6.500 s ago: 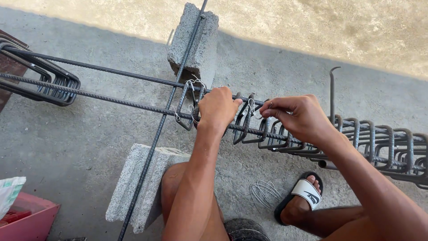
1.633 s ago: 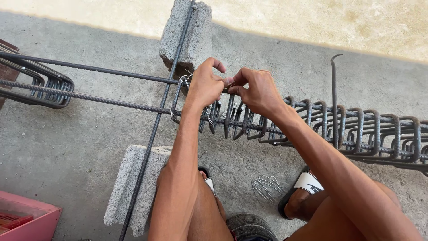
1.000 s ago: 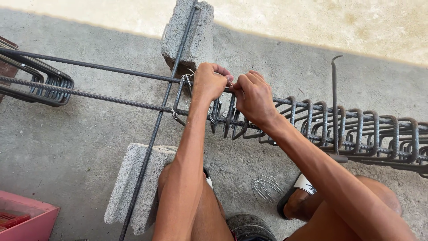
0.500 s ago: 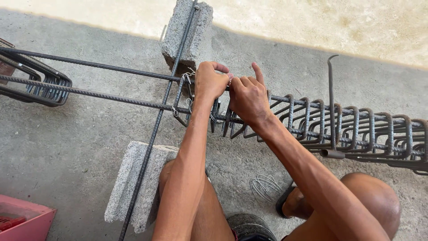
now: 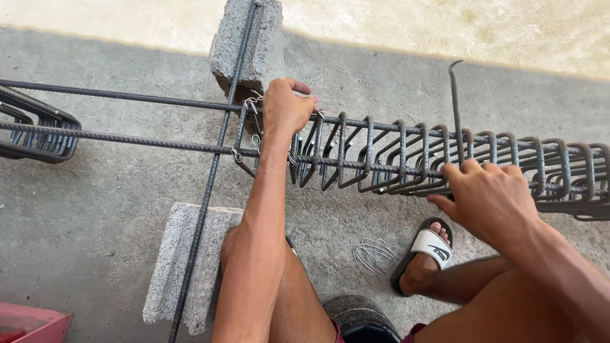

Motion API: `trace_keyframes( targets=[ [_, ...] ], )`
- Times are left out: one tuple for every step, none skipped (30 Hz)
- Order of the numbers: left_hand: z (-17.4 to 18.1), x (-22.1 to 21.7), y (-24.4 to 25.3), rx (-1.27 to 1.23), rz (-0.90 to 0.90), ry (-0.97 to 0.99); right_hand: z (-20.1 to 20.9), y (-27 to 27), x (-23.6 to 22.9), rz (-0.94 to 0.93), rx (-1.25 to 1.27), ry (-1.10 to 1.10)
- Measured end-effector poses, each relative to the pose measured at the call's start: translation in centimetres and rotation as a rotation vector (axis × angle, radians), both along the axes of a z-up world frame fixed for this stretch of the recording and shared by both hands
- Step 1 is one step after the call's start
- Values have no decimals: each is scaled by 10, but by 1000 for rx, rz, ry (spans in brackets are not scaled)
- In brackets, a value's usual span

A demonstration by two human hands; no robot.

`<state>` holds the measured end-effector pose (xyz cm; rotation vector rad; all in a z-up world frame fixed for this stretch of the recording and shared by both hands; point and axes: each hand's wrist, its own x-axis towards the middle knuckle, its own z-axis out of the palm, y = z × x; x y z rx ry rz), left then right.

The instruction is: Tying rebar intersections together using wire and a manual twisting tool

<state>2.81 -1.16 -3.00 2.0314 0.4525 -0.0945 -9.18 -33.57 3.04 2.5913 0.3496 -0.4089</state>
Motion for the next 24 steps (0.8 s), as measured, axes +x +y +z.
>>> trace_keyframes(
  targets=[
    [1, 0, 0, 3, 2, 5, -14, -17, -9, 111, -65, 55],
    [2, -2, -1, 5, 2, 15, -27, -35, -21, 220, -129, 114],
    [3, -3, -1, 0, 0, 16, -35, -41, -30, 218, -133, 116],
    [4, -4, -1, 5, -2, 15, -43, -46, -39, 424, -219, 2],
    [6, -4, 0, 10, -4, 13, -52, -50, -48, 626, -302, -117],
    [7, -4, 1, 10, -3, 12, -48, -46, -48, 627, -302, -119],
    [8, -3, 3, -20, 12, 43, -45, -41, -48, 708, -396, -127],
    [7, -3, 0, -57, 16, 78, -41, -39, -52, 779, -496, -127],
    [10, -6, 0, -62, 7, 81, -43, -40, -49, 771, -500, -120],
    [14, -8, 1, -119, 15, 88, -44, -41, -44, 783, -487, -116],
    [18, -11, 3, -175, 22, 95, -44, -41, -39, 796, -473, -112],
    [17, -11, 4, -177, 25, 95, -49, -44, -35, 798, -474, -112],
    [16, -12, 4, -177, 23, 96, -54, -46, -30, 794, -437, -57],
    [17, -11, 6, -174, 22, 93, -58, -47, -24, 789, -398, -6],
    [17, -11, 6, -173, 25, 90, -55, -47, -20, 791, -398, -9],
    [18, -11, 6, -191, 31, 97, -53, -47, -17, 783, -371, -6],
    [18, -12, 5, -208, 38, 105, -50, -48, -14, 774, -343, -2],
    [16, -11, 5, -208, 35, 104, -44, -46, -13, 771, -343, -2],
    [15, -10, 5, -194, 31, 111, -39, -46, -12, 785, -372, -20],
    [14, -9, 4, -180, 26, 116, -32, -46, -10, 798, -403, -40],
    [15, -9, 3, -182, 23, 113, -29, -50, -10, 794, -405, -42],
    [15, -9, 3, -186, 4, 105, -27, -53, -11, 793, -427, -83],
    [15, -9, 3, -189, -14, 96, -25, -56, -12, 791, -448, -124],
    [17, -10, 2, -189, -16, 92, -24, -60, -11, 788, -450, -129]
  ],
)
